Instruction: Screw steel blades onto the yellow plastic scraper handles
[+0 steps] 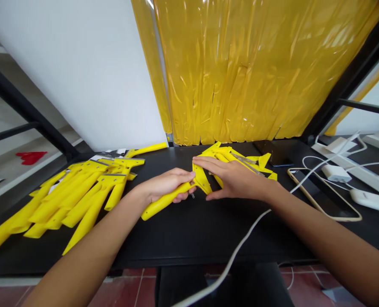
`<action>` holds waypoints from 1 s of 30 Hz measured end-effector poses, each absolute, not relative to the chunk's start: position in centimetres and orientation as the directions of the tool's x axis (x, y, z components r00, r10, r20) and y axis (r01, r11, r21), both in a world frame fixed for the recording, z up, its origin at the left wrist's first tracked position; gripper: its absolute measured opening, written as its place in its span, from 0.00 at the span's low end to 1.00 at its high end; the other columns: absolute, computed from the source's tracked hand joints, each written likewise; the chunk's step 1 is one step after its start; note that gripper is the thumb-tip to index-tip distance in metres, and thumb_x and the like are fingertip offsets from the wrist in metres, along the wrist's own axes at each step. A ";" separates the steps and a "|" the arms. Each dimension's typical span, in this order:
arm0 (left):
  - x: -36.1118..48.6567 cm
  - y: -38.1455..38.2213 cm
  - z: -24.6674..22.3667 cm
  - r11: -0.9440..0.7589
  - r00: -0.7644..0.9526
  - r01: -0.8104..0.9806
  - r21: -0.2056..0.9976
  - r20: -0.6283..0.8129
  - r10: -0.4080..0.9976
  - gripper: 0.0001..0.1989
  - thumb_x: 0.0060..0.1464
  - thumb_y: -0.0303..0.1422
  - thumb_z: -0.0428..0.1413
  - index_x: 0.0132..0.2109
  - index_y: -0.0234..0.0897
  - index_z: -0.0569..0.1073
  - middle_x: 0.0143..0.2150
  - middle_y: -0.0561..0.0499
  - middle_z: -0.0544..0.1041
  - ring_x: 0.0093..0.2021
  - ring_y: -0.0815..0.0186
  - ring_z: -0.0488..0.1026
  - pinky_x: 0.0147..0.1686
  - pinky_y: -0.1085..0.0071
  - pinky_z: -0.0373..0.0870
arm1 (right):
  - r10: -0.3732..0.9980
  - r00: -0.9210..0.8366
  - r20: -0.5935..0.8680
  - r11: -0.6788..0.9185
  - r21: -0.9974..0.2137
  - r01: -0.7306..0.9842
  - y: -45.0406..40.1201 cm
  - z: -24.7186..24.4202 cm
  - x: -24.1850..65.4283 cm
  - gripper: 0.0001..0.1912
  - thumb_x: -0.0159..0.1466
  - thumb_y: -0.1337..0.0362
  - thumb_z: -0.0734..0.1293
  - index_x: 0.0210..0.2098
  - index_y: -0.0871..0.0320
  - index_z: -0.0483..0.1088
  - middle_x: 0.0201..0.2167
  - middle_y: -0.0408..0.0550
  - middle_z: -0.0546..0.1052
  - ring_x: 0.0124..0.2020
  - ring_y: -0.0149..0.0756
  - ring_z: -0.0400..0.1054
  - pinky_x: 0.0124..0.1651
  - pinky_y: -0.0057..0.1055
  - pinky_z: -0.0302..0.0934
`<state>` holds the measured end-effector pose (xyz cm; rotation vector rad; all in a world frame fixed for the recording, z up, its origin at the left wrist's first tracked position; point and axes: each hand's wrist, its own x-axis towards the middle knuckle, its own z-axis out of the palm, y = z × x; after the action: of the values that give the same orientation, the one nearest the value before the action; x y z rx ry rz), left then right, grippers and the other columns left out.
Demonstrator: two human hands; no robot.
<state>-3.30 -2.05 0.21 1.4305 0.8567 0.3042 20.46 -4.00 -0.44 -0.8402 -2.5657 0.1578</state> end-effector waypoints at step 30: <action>-3.6 -1.1 -0.4 0.116 0.501 0.496 0.861 -0.393 0.771 0.25 0.61 0.50 0.46 0.25 0.36 0.68 0.19 0.52 0.67 0.15 0.70 0.61 0.15 0.72 0.58 | 0.930 -0.347 0.116 0.366 -0.298 0.881 1.2 0.5 35.7 0.45 0.54 0.42 0.71 0.65 0.54 0.61 0.63 0.57 0.68 0.61 0.57 0.64 0.62 0.51 0.60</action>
<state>-3.62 -1.14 -0.36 1.5350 1.1379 0.2842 35.71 1.20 0.52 -1.6102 -2.3650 0.2655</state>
